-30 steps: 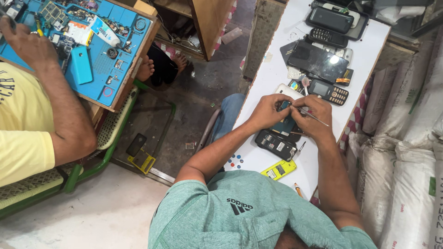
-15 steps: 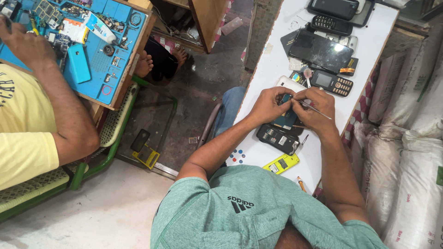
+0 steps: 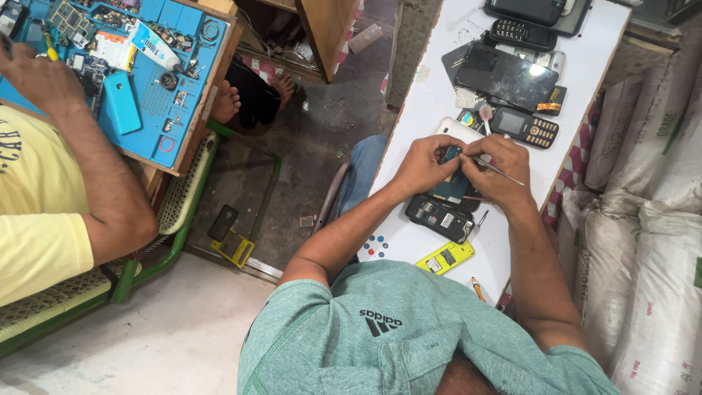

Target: The person holds a small circuit board and uses a toothbrush to scrub its surface. They then switch to a metal tool to scrape or clean specific areas on the board.

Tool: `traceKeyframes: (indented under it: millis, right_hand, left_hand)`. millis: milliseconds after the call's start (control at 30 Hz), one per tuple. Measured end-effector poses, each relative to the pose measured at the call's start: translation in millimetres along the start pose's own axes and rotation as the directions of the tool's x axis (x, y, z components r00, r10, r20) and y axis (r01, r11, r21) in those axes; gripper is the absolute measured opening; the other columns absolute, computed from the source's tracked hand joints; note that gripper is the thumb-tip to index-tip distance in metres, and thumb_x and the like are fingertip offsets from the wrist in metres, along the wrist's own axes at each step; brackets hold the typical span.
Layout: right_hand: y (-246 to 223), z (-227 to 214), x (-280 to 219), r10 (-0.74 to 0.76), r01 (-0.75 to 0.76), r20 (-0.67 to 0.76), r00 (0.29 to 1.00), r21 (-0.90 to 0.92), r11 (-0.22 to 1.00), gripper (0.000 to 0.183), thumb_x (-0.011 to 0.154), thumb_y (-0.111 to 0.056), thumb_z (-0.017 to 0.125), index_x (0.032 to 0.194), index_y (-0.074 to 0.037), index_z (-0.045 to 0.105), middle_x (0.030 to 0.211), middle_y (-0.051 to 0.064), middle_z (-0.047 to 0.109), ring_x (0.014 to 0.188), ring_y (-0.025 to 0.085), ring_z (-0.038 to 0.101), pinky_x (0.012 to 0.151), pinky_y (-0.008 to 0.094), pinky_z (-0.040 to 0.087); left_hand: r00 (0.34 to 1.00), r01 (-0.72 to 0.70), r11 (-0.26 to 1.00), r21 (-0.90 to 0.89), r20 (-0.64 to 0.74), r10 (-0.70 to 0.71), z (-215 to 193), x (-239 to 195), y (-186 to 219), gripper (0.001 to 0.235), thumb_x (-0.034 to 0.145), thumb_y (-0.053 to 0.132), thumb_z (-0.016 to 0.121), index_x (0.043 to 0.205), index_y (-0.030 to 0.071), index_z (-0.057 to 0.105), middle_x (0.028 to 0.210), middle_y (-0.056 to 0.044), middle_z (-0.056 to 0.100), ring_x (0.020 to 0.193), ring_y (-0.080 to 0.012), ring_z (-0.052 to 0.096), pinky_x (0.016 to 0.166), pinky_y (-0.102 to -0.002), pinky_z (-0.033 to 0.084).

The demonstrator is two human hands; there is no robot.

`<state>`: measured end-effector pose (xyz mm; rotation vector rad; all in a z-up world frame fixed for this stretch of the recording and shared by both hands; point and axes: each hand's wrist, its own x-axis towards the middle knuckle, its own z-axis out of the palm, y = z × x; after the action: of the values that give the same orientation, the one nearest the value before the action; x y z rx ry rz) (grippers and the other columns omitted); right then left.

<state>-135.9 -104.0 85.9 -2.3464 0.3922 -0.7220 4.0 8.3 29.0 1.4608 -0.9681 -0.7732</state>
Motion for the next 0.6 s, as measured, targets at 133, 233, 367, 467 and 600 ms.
traceKeyframes:
  millis: [133,233,367,467,600]
  right_hand:
    - [0.4,-0.6,1.6,0.007,-0.007,0.003,1.0,0.019,1.0,0.013,0.083,-0.003,0.08,0.093,-0.001,0.072,0.094,0.011,0.074,0.085,0.022,0.073,0.077,0.032,0.057]
    - [0.1,-3.3,-0.1,0.028,-0.028,0.008,1.0,0.023,0.999,0.014,0.083,-0.004,0.08,0.094,-0.001,0.072,0.096,0.011,0.074,0.085,0.022,0.072,0.076,0.032,0.056]
    - [1.9,-13.2,-4.2,-0.005,0.006,-0.028,1.0,0.054,0.998,0.015,0.086,-0.001,0.08,0.1,0.0,0.072,0.102,0.012,0.075,0.092,0.021,0.073,0.082,0.031,0.057]
    - [6.2,-20.0,-12.0,0.072,-0.059,-0.085,0.994,0.148,0.987,0.015,0.091,0.002,0.079,0.105,0.0,0.072,0.108,0.012,0.074,0.099,0.018,0.074,0.088,0.029,0.06]
    - [13.1,-19.5,-27.6,0.149,-0.124,-0.138,0.979,0.173,0.977,0.015,0.095,0.007,0.078,0.108,0.004,0.072,0.11,0.015,0.073,0.101,0.018,0.073,0.088,0.027,0.06]
  left_hand:
    - [1.0,-0.021,1.0,0.009,-0.005,0.021,-0.4,0.6,2.4,0.026,0.089,0.011,0.075,0.113,0.0,0.074,0.076,-0.003,0.072,0.062,-0.0047,0.059,0.055,-0.024,0.048]
    - [1.0,-0.007,1.0,0.006,0.013,0.007,-0.5,0.9,4.4,0.027,0.09,0.012,0.075,0.115,0.001,0.074,0.075,-0.003,0.072,0.061,-0.0045,0.06,0.055,-0.023,0.048]
    - [1.0,-0.015,1.0,-0.013,0.007,0.015,-0.1,-1.1,5.9,0.025,0.093,0.014,0.075,0.115,0.003,0.075,0.072,-0.003,0.07,0.062,-0.0043,0.056,0.055,-0.023,0.045]
    - [0.999,-0.039,0.997,-0.064,-0.001,0.039,1.5,-1.5,4.1,0.026,0.092,0.015,0.075,0.116,0.005,0.073,0.076,0.0,0.072,0.065,-0.0028,0.061,0.057,-0.021,0.048]
    - [0.999,-0.048,0.998,-0.029,-0.005,0.047,2.6,-1.6,1.1,0.026,0.09,0.014,0.076,0.115,0.006,0.073,0.076,0.0,0.07,0.064,-0.004,0.058,0.057,-0.022,0.047]
